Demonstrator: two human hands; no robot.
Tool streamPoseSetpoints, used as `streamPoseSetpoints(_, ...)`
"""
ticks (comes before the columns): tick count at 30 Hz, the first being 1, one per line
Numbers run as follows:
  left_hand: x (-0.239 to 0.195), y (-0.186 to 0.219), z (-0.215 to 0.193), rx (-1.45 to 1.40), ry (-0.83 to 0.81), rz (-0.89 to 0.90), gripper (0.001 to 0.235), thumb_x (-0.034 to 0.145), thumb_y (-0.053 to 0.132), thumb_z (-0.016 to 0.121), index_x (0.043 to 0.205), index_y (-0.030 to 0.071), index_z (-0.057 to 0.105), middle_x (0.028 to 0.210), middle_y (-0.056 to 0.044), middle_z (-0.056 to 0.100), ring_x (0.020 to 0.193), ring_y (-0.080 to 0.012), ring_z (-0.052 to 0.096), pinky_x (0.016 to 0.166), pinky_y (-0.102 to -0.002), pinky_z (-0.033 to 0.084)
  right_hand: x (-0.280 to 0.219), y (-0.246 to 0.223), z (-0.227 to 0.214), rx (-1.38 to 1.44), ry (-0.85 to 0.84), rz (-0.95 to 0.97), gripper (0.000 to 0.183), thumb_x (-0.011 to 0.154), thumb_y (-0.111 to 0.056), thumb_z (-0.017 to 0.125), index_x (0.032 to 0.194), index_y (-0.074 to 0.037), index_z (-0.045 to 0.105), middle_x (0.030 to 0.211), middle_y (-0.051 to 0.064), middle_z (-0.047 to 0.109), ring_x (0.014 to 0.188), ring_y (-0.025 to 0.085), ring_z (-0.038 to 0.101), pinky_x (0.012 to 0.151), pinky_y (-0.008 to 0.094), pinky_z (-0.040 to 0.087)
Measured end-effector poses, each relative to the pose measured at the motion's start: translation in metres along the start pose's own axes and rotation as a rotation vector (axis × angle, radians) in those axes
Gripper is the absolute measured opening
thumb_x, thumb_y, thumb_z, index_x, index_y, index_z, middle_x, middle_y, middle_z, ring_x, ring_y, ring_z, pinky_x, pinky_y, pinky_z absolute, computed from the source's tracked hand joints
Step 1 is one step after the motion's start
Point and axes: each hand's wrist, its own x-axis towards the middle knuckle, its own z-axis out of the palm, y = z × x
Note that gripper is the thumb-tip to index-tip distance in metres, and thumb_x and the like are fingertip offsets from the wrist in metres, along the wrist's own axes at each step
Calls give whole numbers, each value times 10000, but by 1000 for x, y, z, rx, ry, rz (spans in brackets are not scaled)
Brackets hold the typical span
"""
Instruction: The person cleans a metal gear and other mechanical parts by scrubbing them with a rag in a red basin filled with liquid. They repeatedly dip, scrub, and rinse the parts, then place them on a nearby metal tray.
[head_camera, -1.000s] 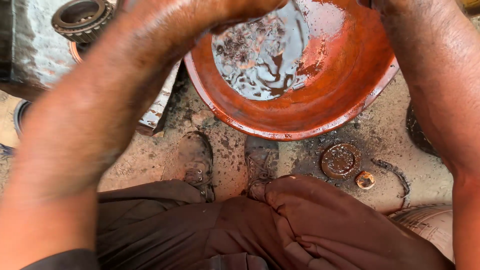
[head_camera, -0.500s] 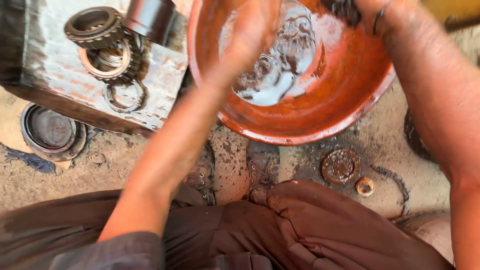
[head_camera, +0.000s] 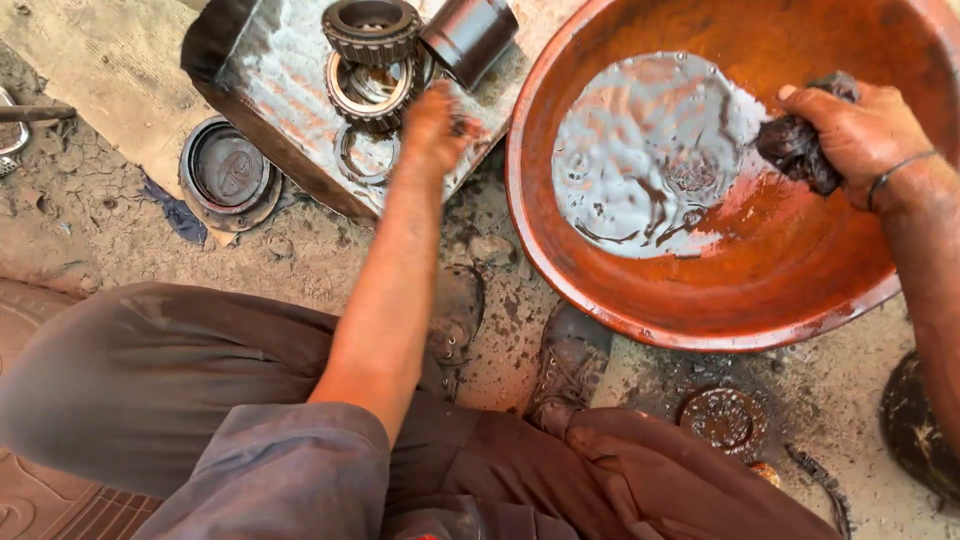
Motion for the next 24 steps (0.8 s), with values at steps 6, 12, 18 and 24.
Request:
streamPoseSetpoints(6,3,32,-49,-311,187,-32,653,1022,383,549,1561,144,268,1659,-226,285,1474,-416,336,1183,-642,294,7,11,5,-178,-57,22,325,1007,-342,742,1077,-27,701,832,59,701,597,117,617,484,301,470)
streamPoseSetpoints(12,6,29,-28,-194,45,130,619,947,367,620,1487,104,471,1580,-174,384,1352,-349,484,1067,-505,427,39,41,4,-918,-277,-27,606,829,-523,818,1267,-126,684,999,203,743,856,349,692,758,452,557)
streamPoseSetpoints(18,-59,-94,44,788,115,742,519,1048,415,580,1364,4,571,1359,-196,642,1289,-309,585,1151,-470,455,83,77,25,-1253,1,-30,594,986,-628,623,1258,-112,738,1231,242,716,1141,431,677,931,565,550)
streamPoseSetpoints(24,-105,-120,59,1044,257,871,694,1086,518,491,1516,-16,387,1521,-289,372,1427,-437,308,1158,-629,337,126,84,108,-1049,-75,-582,1002,971,-808,489,1605,-49,327,1569,406,175,1480,521,183,1211,574,211)
